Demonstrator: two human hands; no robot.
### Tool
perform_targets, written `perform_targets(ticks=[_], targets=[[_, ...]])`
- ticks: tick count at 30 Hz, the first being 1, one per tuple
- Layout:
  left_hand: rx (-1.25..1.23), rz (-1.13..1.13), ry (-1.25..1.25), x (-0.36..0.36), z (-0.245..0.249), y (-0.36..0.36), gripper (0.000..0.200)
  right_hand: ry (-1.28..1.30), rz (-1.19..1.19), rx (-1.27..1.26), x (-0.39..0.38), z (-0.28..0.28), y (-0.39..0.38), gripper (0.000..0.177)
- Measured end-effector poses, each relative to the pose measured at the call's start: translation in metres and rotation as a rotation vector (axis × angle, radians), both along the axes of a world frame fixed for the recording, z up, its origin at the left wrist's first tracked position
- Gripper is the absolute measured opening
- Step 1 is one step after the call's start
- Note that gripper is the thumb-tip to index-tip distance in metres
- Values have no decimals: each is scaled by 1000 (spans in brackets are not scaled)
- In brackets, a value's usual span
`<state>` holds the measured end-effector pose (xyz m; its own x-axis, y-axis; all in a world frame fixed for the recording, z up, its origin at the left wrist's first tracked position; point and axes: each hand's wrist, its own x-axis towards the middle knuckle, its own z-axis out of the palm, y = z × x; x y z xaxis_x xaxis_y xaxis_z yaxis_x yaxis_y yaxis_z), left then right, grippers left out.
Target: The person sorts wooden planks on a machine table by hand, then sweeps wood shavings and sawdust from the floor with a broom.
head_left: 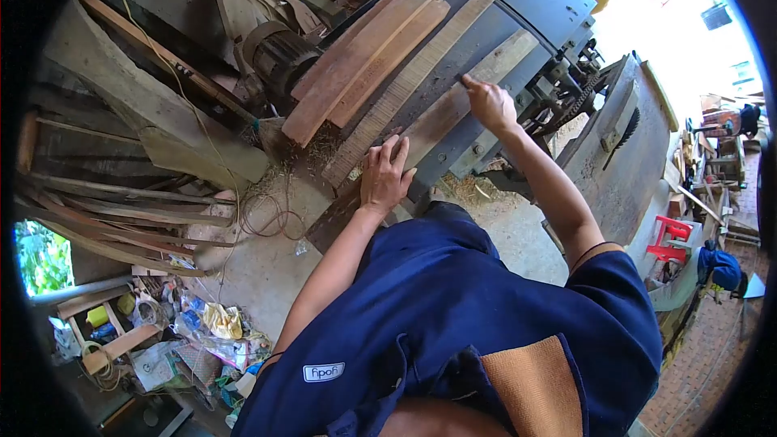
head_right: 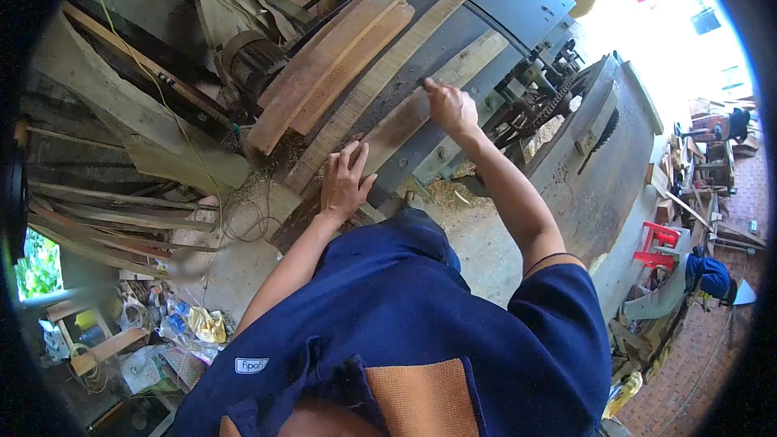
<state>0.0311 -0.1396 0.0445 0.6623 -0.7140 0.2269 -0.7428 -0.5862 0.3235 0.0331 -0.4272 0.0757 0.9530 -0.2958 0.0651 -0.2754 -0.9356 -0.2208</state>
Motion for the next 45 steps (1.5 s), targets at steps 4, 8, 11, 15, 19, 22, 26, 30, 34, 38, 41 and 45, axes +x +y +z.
perform_targets(ticks=[4,8,11,15,19,22,26,30,34,38,41,45], targets=[[-34,5,68,3,22,34,77,-40,41,73,-14,-13,15,35],[90,185,58,-10,27,131,84,36,-112,97,-13,3,23,37],[157,364,208,-19,0,177,83,-49,-93,123,-19,-11,36,36],[17,354,812,-12,-6,181,73,-15,-3,116,-31,2,43,33],[-69,330,1004,-10,-21,185,61,48,-22,127,-30,-6,56,37],[-35,322,1018,-8,-24,189,56,14,-41,79,-31,-5,59,40],[-86,385,866,-16,-4,168,50,113,-28,179,-38,18,40,42],[-155,465,604,-3,34,109,36,-244,-159,247,-41,1,17,41],[-59,281,58,-7,33,75,31,-303,-325,395,-49,-9,10,41],[27,199,50,-14,27,76,38,-323,-406,474,-61,-27,1,42],[-25,148,144,-16,37,75,52,-230,-536,659,-64,-33,-12,41],[51,150,77,-22,35,85,68,-167,-410,483,-63,-18,-26,40]])
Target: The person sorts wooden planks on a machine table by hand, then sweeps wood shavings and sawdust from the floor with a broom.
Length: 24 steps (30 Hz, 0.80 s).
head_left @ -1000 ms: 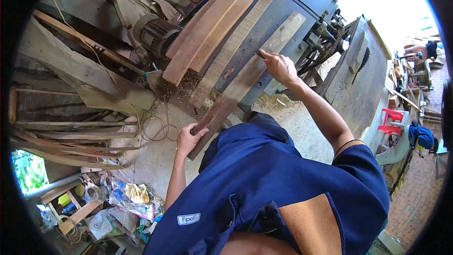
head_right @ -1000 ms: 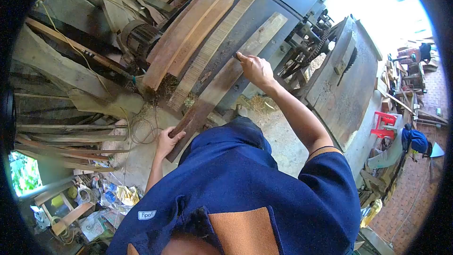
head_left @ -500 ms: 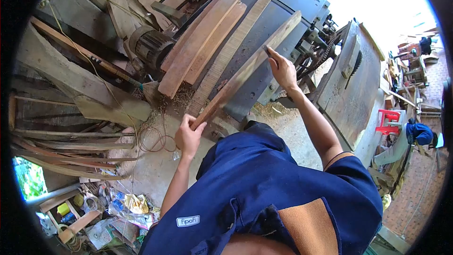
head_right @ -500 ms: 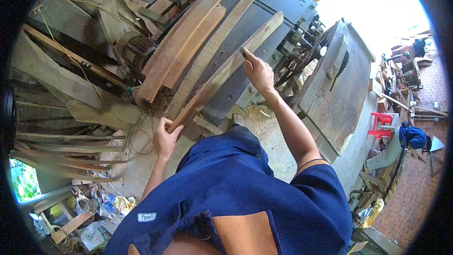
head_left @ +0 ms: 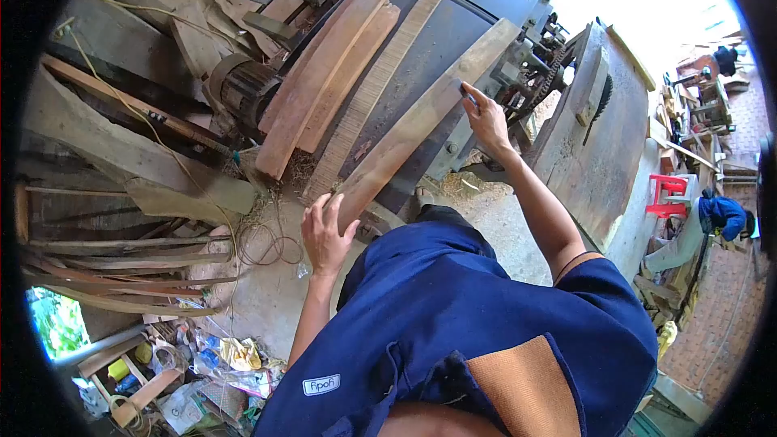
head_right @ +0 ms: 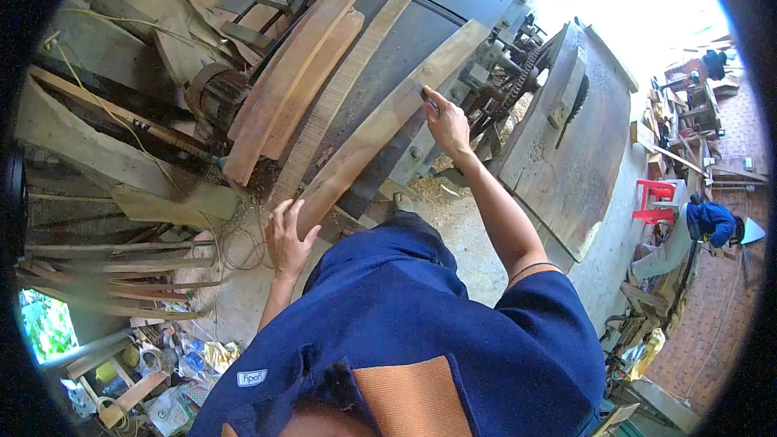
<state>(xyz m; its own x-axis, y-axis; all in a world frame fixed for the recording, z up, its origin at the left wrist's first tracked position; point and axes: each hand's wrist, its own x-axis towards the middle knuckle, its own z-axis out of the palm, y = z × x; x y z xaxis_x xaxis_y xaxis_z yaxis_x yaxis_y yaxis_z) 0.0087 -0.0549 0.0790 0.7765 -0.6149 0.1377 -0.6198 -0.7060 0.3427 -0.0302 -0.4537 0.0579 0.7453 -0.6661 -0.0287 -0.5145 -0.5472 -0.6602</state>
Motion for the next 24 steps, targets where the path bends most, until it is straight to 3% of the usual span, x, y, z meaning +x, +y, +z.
perform_targets(ticks=[5,9,10,11,13,15,17,19,20,21,24], targets=[[67,-17,-40,0,-16,13,70,94,-159,-217,23,3,-59,36],[35,12,-16,1,-15,8,68,104,-29,-385,20,-12,-41,35],[28,15,-17,0,-16,8,68,50,114,-445,12,-30,-36,37],[12,18,-24,0,-17,8,67,-65,253,-395,3,-30,-26,38],[-3,26,-26,1,-16,5,65,-74,247,-471,1,-20,-26,37],[5,37,-32,-1,-15,3,63,-11,48,-316,10,-14,-46,36],[2,37,-21,-2,-19,5,63,-97,-1,-388,14,-21,-52,36],[16,38,-26,-1,-19,6,63,80,-55,-367,17,-21,-34,36],[13,43,-29,-1,-19,5,63,-81,135,-400,4,-22,-27,37],[8,37,-38,-1,-19,6,63,77,211,-383,0,-17,-16,41],[7,36,-39,-1,-21,5,64,63,276,-248,0,-8,-15,39]])
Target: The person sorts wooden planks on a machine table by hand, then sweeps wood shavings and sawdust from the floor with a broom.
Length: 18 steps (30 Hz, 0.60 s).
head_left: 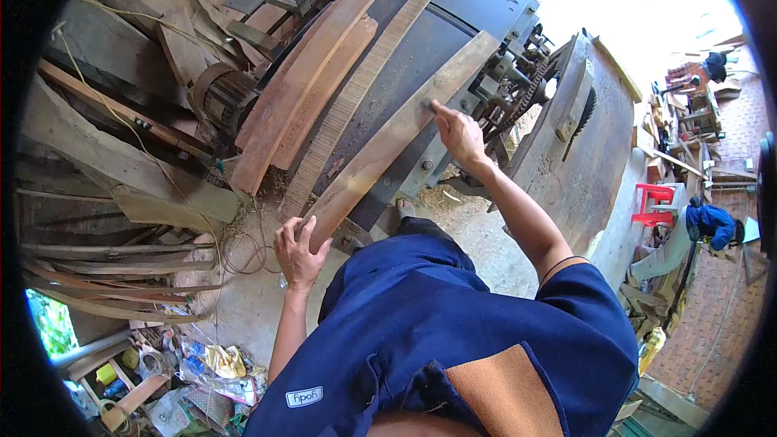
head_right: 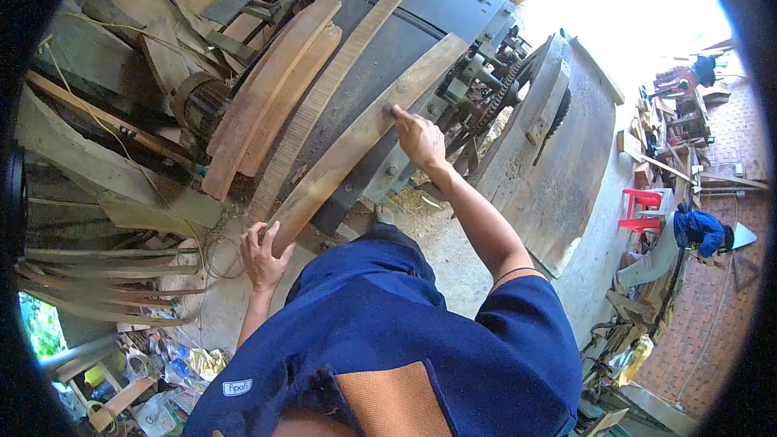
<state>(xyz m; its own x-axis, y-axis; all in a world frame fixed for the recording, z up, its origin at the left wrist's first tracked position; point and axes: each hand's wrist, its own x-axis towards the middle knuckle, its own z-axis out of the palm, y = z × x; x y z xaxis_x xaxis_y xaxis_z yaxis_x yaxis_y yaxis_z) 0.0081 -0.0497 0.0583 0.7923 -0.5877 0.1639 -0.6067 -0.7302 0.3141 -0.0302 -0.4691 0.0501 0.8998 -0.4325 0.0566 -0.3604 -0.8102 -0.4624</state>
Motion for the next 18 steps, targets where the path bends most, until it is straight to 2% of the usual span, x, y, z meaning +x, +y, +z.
perform_targets(ticks=[2,5,9,11,13,15,18], targets=[[10,2,3,-1,2,0,64,-67,-214,146,10,-16,-12,37],[46,-2,2,4,5,-5,69,56,-222,38,16,5,-6,35],[18,-68,4,0,2,-15,71,43,-220,-10,28,5,-9,32],[-6,-76,10,-4,2,-22,70,33,-348,-6,40,0,-2,39],[-4,-56,7,-6,-1,-22,66,119,-273,-138,41,-4,12,33],[-35,-61,-8,-3,-6,-24,65,119,-267,-117,38,3,6,27],[-94,-85,-10,-3,-9,-25,66,100,-226,-90,46,2,-18,28]])
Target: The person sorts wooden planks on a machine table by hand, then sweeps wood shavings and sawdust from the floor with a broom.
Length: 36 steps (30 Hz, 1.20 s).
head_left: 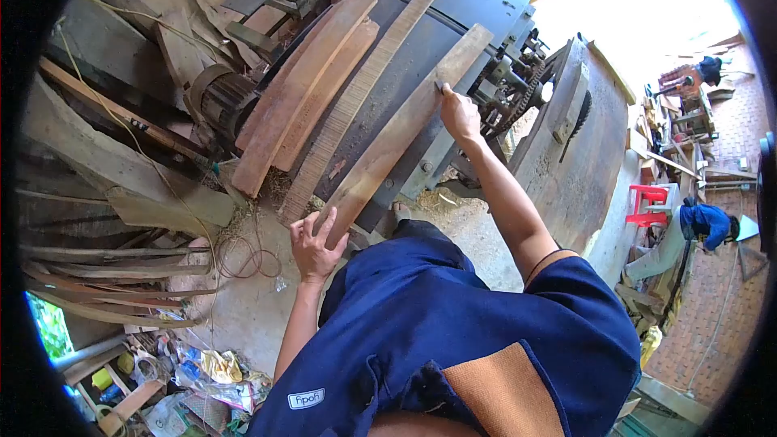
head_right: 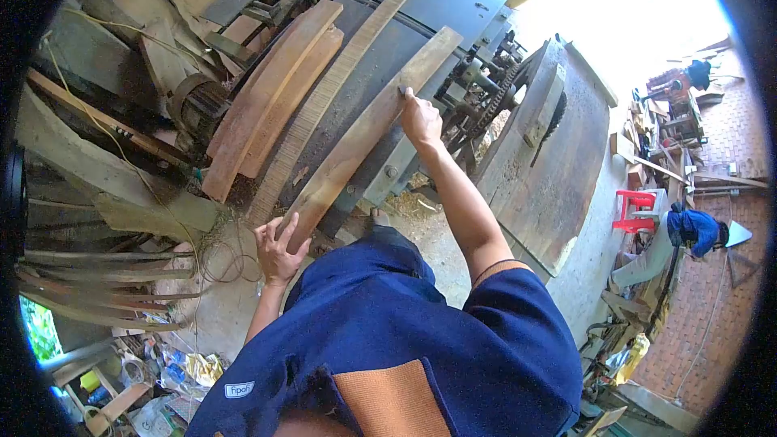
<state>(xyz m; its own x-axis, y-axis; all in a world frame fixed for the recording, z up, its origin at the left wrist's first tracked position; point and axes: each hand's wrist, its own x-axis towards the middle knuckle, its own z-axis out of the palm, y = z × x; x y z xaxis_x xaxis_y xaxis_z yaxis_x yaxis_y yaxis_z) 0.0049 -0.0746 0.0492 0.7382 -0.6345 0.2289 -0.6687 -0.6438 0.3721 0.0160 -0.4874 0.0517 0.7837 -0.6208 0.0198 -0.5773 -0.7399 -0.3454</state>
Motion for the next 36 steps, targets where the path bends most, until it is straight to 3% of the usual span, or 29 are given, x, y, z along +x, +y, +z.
perform_targets(ticks=[5,7,11,12,15,16,19,21,23,25,28,29,32,35,36], targets=[[-12,0,-52,3,-6,0,62,-21,22,-52,1,-2,17,21],[-20,-3,-55,-4,-8,3,61,-37,-4,21,7,3,1,23],[-41,22,-94,-4,-7,-5,59,-21,-62,-94,18,-7,23,22],[-43,14,-96,-3,-7,-3,58,-66,17,-151,14,-13,32,25],[-42,21,-116,-4,-9,-3,58,-15,-39,-56,20,-10,4,29],[-61,23,-75,-4,-7,-6,58,-45,36,-68,21,-14,-7,31],[-56,32,-74,-4,-10,-6,58,24,-38,-139,23,-17,11,31],[-63,24,-94,0,-11,-6,58,-31,113,-151,16,-12,21,33],[-65,24,-98,-3,-10,-6,59,28,-79,-146,23,-13,-5,30],[-66,25,-84,-4,-9,-5,60,-35,-77,-109,24,-7,-24,24],[-69,17,-100,-2,-12,-5,60,77,110,-265,16,-11,8,33],[-69,23,-103,1,-11,-6,60,-82,223,-287,14,-25,9,35],[-63,26,-83,-3,-9,-7,60,-7,-25,-123,28,-7,-17,23],[-49,27,-101,-3,-10,-6,60,-158,6,-172,31,-19,-24,22],[-64,28,-104,-2,-13,-7,59,-76,57,-276,29,-25,-14,21]])
